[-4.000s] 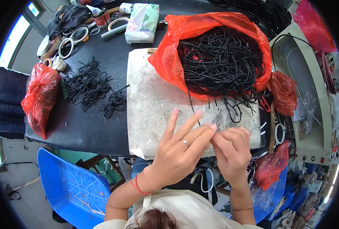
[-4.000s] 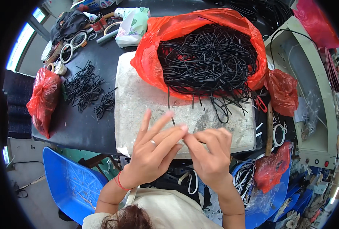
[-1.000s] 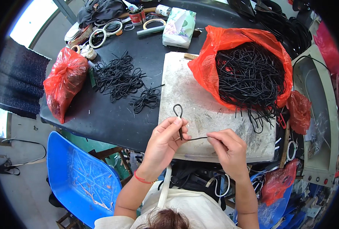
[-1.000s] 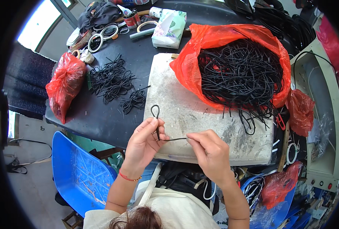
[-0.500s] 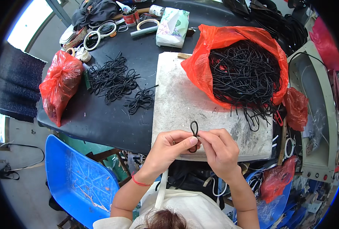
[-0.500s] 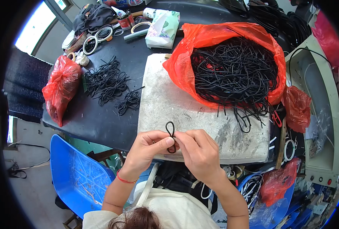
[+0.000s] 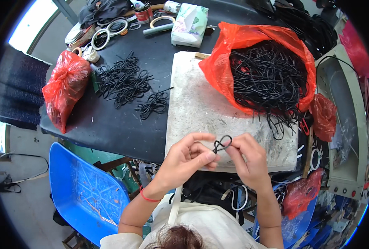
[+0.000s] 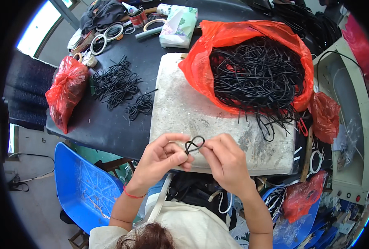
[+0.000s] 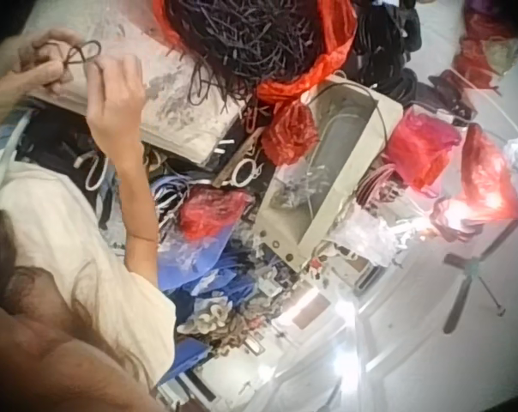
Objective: The person repeatedly picks up black cable ties from a red bag and ties them into figure-eight loops by hand. Each completed loop is placed on the table, forming a growing pile of finished units.
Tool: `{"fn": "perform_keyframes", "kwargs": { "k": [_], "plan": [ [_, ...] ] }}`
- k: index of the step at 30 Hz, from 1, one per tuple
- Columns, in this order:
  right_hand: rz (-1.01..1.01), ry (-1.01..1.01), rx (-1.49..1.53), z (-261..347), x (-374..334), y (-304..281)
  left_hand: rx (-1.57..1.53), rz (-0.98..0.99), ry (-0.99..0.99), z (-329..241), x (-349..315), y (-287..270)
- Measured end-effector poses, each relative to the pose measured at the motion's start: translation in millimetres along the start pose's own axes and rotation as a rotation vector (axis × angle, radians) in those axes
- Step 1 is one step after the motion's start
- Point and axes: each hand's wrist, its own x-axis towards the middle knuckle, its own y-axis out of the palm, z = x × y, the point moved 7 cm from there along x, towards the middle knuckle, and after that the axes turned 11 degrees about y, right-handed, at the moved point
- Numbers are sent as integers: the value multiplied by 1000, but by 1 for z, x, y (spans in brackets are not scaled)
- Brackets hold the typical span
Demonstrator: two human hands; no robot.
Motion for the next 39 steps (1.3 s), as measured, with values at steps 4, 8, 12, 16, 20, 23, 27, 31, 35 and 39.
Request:
{"fn": "perform_keyframes", "kwargs": {
  "k": [4, 8, 12, 16, 20, 23, 27, 31, 35, 39],
  "plan": [
    [35, -138, 12, 8, -8, 12, 55, 28, 6, 6, 4, -9],
    [64, 12, 8, 14, -16, 9, 486, -29, 210, 4, 3, -14],
    [278, 333, 674, -10, -23, 30, 200, -41, 190, 10, 4, -9],
    [279, 447, 689, -15, -20, 29, 116, -70, 123, 7, 5, -10],
    [97, 414, 650, -18, -15, 26, 134, -90, 232, 2, 2, -10],
    [31, 397, 531, -16, -13, 25, 206, -133, 331, 2, -2, -10],
    [-37, 370, 454, -15, -12, 25, 445, -202, 473, -3, -6, -8],
    [-6, 428, 635, -20, -7, 28, 505, -157, 470, -7, -6, -7],
    [79, 317, 455, -20, -3, 24, 644, -9, 398, -12, -4, -3],
    [151, 307, 500, -22, -2, 26, 659, 91, 286, -10, -4, 5]
  ]
}}
